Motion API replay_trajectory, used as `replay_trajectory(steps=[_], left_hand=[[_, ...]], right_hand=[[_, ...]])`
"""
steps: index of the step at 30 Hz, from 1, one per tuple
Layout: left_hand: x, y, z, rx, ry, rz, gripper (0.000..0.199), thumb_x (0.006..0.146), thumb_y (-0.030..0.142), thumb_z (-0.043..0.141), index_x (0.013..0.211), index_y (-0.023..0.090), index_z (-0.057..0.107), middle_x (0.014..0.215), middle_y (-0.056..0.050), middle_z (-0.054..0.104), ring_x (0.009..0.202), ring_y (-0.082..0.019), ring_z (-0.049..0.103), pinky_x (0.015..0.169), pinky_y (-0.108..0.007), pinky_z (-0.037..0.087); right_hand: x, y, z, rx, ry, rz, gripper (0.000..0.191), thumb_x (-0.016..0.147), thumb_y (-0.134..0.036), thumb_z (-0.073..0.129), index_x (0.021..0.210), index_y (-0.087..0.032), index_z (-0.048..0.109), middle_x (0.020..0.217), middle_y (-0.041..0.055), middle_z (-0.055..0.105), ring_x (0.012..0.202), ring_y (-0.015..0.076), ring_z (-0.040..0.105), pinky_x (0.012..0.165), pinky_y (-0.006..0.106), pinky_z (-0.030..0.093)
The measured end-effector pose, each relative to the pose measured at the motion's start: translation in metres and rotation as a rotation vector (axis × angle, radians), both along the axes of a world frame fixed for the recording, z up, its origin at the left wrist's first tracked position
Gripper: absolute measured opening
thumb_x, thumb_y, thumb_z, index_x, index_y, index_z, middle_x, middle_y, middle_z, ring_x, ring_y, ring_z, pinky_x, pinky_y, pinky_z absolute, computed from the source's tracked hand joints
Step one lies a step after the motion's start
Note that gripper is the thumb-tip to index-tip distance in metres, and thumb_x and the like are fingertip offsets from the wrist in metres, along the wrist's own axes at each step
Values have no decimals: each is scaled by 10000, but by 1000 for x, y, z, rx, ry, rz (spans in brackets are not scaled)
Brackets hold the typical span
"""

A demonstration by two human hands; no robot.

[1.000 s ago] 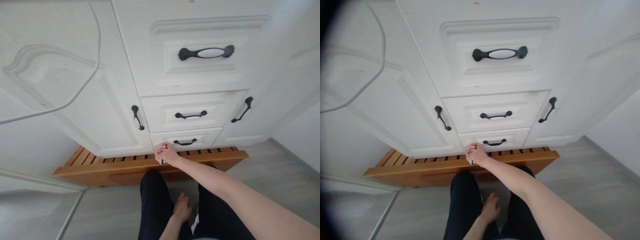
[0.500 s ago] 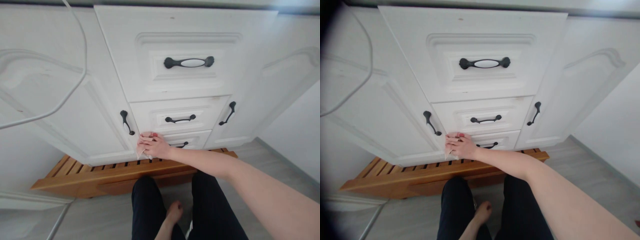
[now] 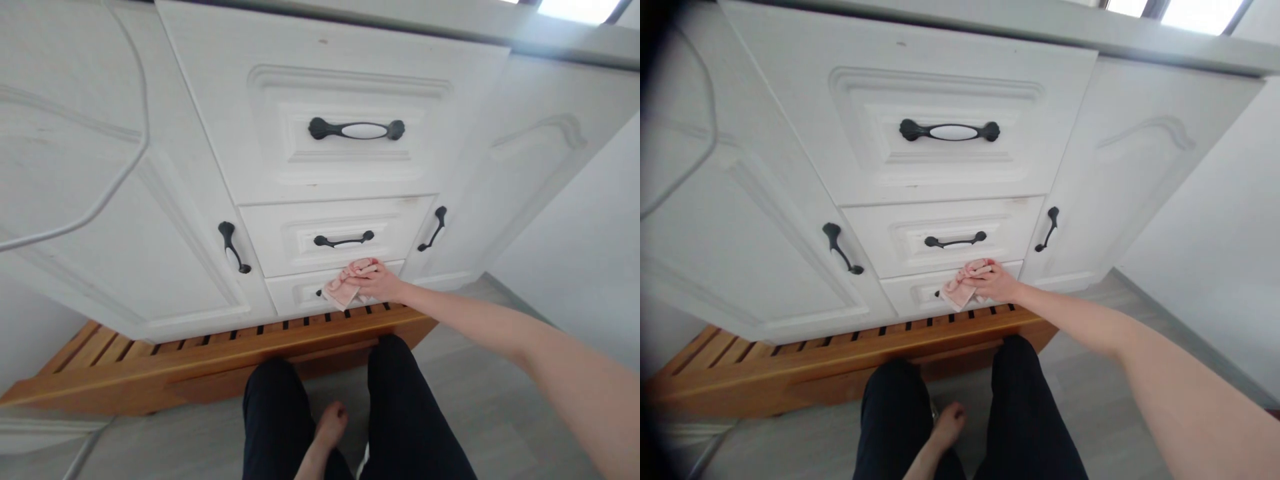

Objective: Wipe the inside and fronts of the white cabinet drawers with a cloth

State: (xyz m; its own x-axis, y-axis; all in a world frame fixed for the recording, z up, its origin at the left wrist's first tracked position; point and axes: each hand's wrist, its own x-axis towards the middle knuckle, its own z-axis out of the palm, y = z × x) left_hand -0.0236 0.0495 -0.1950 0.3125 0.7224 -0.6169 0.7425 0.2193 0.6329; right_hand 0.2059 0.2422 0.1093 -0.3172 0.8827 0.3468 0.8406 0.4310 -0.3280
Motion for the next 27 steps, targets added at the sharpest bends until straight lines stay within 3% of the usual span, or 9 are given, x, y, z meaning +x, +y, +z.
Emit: replay_trajectory(steps=[6,9,12,14,17,20,22,24,27], left_hand=[[0,-1,5,11,26,-8,292,953,428,604,1073,169,663,1137,-56,696,1104,-202,643,1030,-462,490],[-1,-2,8,20,40,-9,288,951,424,608,1067,166,663,1142,-58,693,1108,-204,639,1029,-462,490],[-1,-3,11,25,32,5,287,950,428,607,1057,167,662,1133,-57,693,1104,-202,640,1028,-460,488],[0,-3,12,25,18,19,294,950,433,606,1064,168,660,1131,-56,692,1096,-202,641,1024,-460,489],[4,-4,11,17,7,31,299,948,436,609,1066,166,660,1125,-56,691,1091,-204,641,1020,-466,494],[6,-4,10,5,13,25,301,944,438,616,1069,167,660,1135,-58,688,1105,-209,637,1022,-472,494],[4,-4,10,1,15,16,307,943,444,614,1069,168,660,1138,-59,687,1107,-211,635,1019,-473,494],[2,-4,10,8,9,13,317,947,451,605,1083,170,658,1150,-61,684,1114,-212,632,1024,-473,489],[-3,-3,12,28,-4,29,328,954,451,592,1120,174,647,1183,-66,676,1145,-215,621,1043,-477,475]], right_hand=[[88,-29,0,-11,-220,54,287,995,-209,474,956,-193,758,1297,126,679,1220,225,547,1054,489,382],[114,-44,-17,-51,-376,78,295,927,-127,518,910,-255,783,1340,87,674,1255,236,515,1085,494,317],[117,-63,-40,-15,-535,39,338,926,-115,496,940,-282,790,1317,106,679,1247,240,514,1054,468,328],[96,-76,-53,23,-555,24,338,939,-135,483,924,-277,789,1256,122,696,1202,242,534,1002,443,364],[29,-88,-58,93,-512,174,275,957,-198,508,969,-277,770,1318,74,671,1229,246,532,993,441,385],[-62,-78,-39,216,-381,477,293,1002,-255,461,1055,-296,746,1435,19,609,1287,240,519,1109,483,326],[-115,-56,-18,198,-237,586,301,1007,-257,446,1077,-299,736,1502,-8,550,1362,231,480,1178,502,282],[-153,-29,-2,40,24,597,312,1007,-242,431,1070,-265,736,1570,-17,465,1455,219,397,1236,483,215],[-180,0,-4,-468,729,539,338,965,-173,421,1060,-216,743,1462,-14,587,1437,148,423,1237,345,204]])
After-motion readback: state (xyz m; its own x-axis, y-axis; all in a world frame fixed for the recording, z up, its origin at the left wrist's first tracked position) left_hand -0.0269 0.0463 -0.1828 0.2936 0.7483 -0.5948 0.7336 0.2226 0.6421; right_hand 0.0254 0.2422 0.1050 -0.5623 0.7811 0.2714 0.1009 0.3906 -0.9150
